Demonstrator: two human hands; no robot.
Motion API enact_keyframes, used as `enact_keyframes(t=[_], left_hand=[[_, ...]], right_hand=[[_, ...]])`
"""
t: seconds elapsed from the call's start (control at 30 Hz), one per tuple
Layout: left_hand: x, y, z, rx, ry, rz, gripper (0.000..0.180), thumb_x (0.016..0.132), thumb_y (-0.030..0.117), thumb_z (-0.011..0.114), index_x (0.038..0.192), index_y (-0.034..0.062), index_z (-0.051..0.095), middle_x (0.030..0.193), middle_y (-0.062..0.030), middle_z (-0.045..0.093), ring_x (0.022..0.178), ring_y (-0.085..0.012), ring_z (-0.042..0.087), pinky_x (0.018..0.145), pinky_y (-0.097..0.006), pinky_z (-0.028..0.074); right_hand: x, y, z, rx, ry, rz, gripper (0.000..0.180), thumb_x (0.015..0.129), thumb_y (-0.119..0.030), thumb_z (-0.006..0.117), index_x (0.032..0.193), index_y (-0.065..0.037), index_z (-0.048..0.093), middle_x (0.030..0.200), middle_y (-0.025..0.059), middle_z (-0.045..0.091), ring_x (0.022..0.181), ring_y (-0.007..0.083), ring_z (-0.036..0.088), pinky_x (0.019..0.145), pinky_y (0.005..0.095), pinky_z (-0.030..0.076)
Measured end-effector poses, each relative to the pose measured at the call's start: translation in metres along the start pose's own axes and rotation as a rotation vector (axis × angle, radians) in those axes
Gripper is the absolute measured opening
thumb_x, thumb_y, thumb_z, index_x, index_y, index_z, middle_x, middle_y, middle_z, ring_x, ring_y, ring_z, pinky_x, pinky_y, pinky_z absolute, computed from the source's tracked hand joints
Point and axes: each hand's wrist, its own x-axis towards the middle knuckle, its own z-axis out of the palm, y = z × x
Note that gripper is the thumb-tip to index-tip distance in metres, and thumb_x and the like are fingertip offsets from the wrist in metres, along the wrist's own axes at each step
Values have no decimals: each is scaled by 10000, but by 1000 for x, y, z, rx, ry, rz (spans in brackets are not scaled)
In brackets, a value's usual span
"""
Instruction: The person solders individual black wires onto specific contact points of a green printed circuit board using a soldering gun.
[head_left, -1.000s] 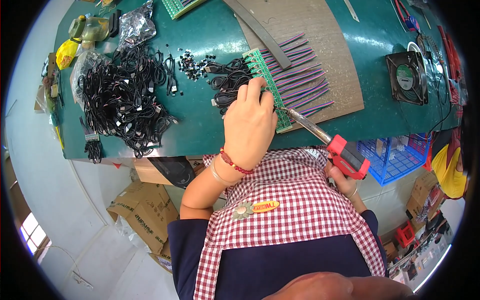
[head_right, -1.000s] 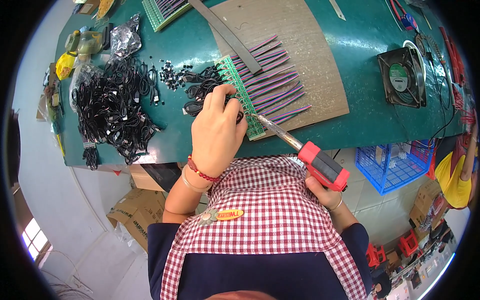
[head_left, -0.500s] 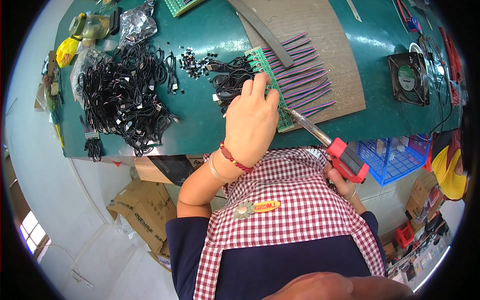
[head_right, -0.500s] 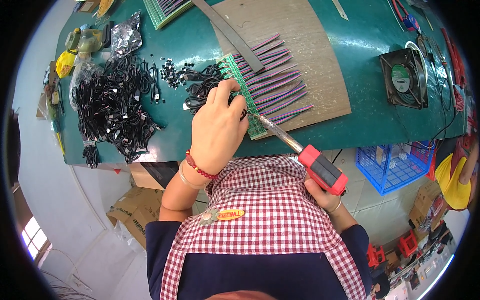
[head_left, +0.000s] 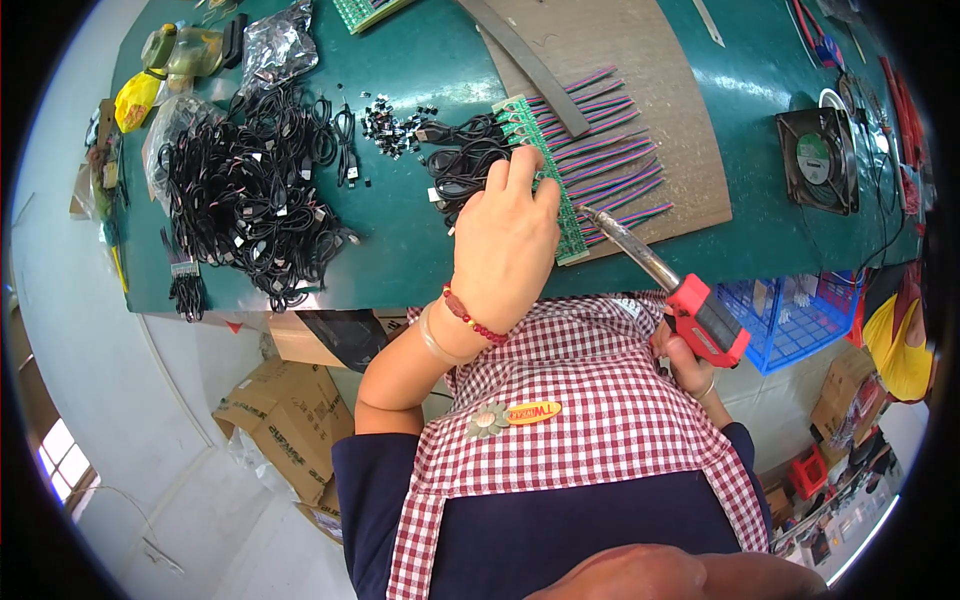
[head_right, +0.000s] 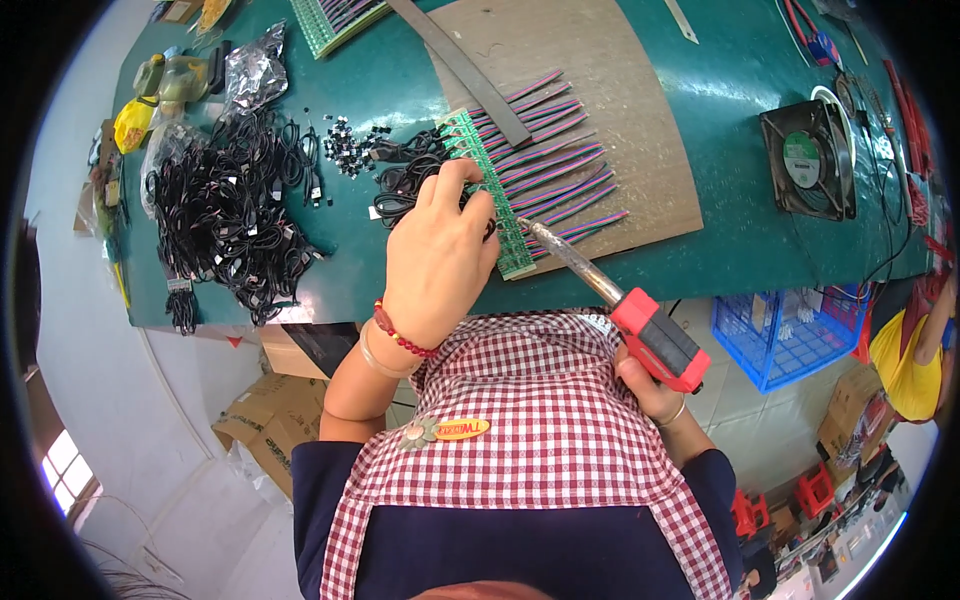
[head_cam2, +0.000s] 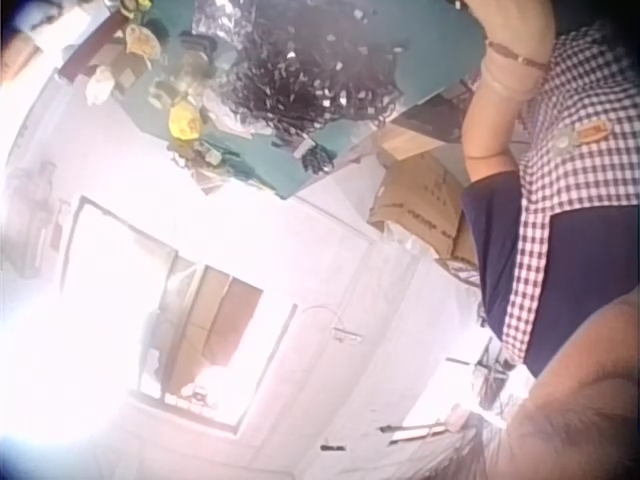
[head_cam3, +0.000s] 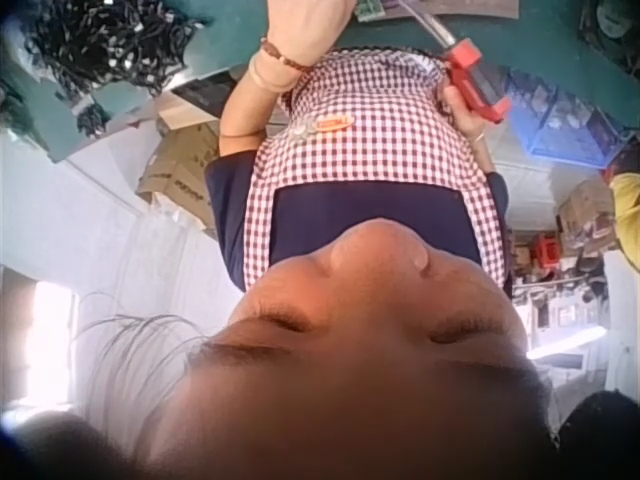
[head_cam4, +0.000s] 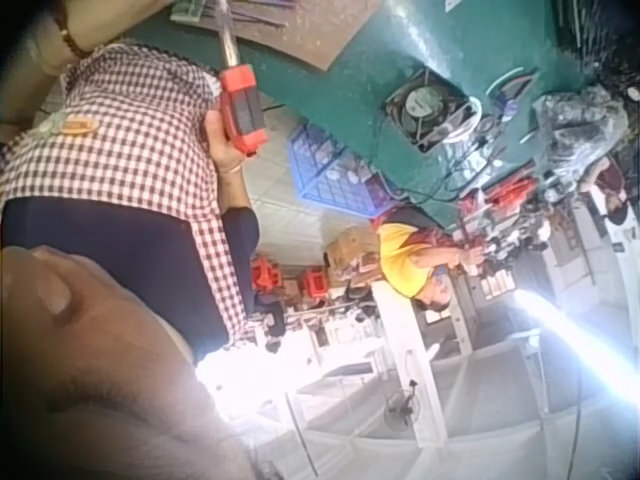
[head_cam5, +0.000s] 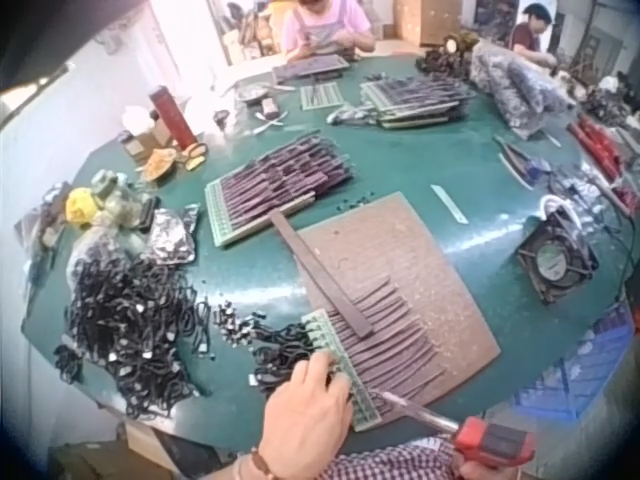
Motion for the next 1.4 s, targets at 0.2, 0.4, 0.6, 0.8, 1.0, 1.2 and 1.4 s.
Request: enact_keyframes(t=[0.2,0.4,0.6,0.8,1.0,1.2,1.4], left_hand=[[-3,3,4,11,-25,-52,177,643,37,673,794,27,580,1090,-83,513,926,-239,544,721,-331,508],[-15,8,-15,-30,-14,-133,260,681,110,707,901,59,578,1152,-73,513,1000,-242,540,779,-361,456],[3,-100,-29,280,400,-494,161,846,218,615,920,76,601,898,-76,631,863,-269,588,704,-397,427],[5,-166,-17,383,120,-719,215,798,244,662,831,42,596,861,-129,618,862,-299,591,713,-440,446],[0,-103,-49,-749,306,-401,39,892,14,499,866,0,473,753,-63,612,576,-53,508,511,-203,405],[-23,-1,-45,-432,155,-19,145,756,-75,567,878,1,551,743,-105,563,613,-237,572,560,-318,461],[-26,14,-42,-92,135,245,216,670,22,632,874,49,571,764,-54,502,684,-216,500,598,-333,392]], right_hand=[[23,-15,15,114,65,-195,436,891,-224,571,1221,24,433,653,38,453,593,135,444,559,287,401],[51,-39,24,234,158,-371,458,898,-281,541,1198,40,410,592,36,418,508,123,409,450,258,377],[63,-47,24,236,139,-417,431,903,-255,523,1191,45,412,597,40,422,509,120,408,447,250,374],[68,-51,32,281,74,-434,416,903,-236,518,1189,45,410,600,42,425,508,120,410,447,257,380],[70,-64,46,317,137,-371,388,922,-214,521,1214,22,424,631,31,425,526,106,404,472,241,380],[101,-92,84,63,223,-372,463,855,-127,652,1240,7,431,804,77,568,694,156,562,643,270,477],[119,-92,88,-293,65,-267,394,744,-92,769,1066,-3,560,826,31,664,715,89,634,639,242,503]])
